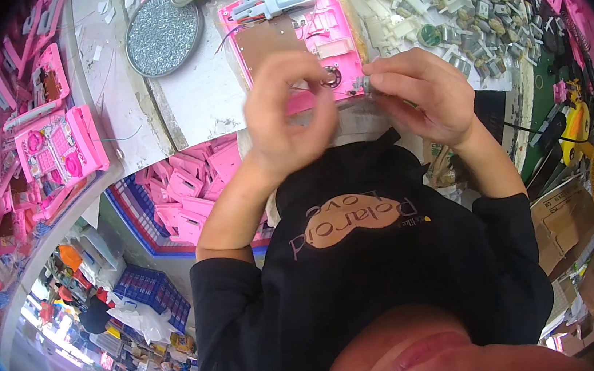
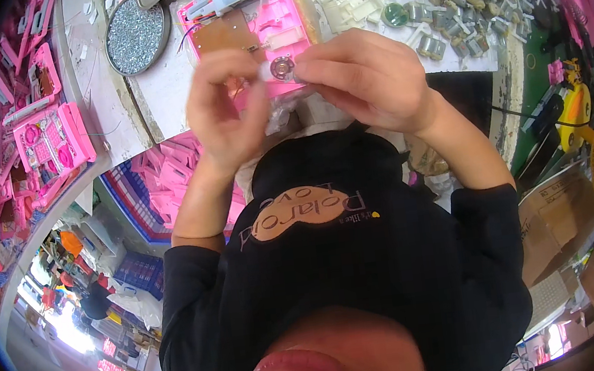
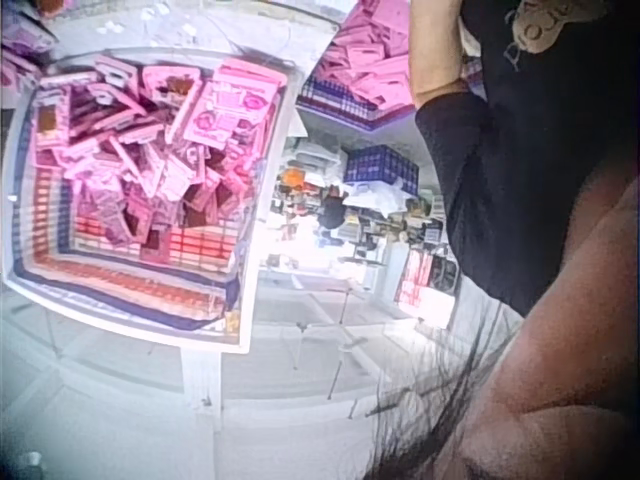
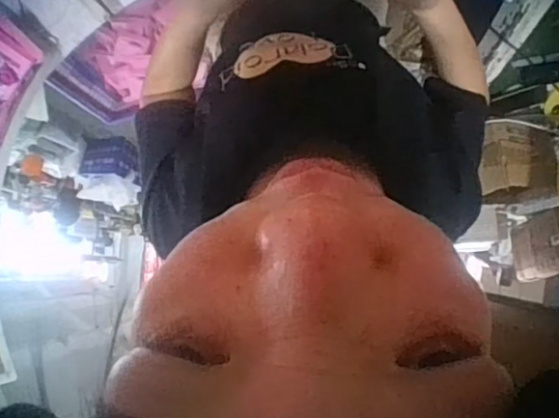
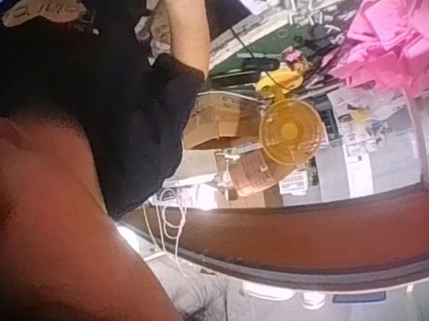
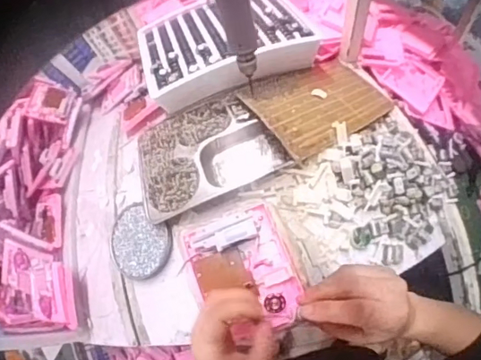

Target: Assembling and soldering components for a pink electronic toy device.

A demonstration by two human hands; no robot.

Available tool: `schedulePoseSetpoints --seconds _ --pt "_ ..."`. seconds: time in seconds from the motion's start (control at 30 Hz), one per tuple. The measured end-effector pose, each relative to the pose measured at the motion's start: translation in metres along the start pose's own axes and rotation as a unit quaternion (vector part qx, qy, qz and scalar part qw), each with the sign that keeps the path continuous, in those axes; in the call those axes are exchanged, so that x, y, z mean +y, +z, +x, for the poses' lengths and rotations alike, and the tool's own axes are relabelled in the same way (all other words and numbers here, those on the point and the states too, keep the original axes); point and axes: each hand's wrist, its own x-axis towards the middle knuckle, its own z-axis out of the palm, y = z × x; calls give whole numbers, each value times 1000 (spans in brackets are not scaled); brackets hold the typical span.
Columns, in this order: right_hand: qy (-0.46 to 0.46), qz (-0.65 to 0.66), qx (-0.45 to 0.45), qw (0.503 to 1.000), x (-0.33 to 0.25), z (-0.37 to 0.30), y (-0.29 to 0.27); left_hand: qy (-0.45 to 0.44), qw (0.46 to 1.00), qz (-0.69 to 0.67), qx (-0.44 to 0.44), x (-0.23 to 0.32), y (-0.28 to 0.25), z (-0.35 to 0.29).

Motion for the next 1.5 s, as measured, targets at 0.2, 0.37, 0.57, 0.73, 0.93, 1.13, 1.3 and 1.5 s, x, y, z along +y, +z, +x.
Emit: schedulePoseSetpoints --seconds 0.2,0.37,0.57,0.73,0.93,1.13,1.3,1.5 --pt "-15 -29 18 999 8 -3 -12 95 899 426 -21 -30 1 47" --pt "52 -6 63 997 18 -10 -23 126 904 408 -37 -36 12 47" --pt "136 -42 31 989 32 11 6 130 940 306 -79 -30 -24 16" --pt "99 -134 -59 984 53 29 27 136 946 265 -126 -40 -29 4" --pt "113 -181 -86 973 53 37 30 93 930 353 51 -59 -57 32" --pt "121 -181 -109 970 54 39 29 44 923 383 -11 -60 -54 6" --pt "114 -179 -130 969 62 40 27 131 921 363 47 -64 -46 2" --pt "66 -238 -86 965 45 62 18 149 917 364 58 -62 -50 5"
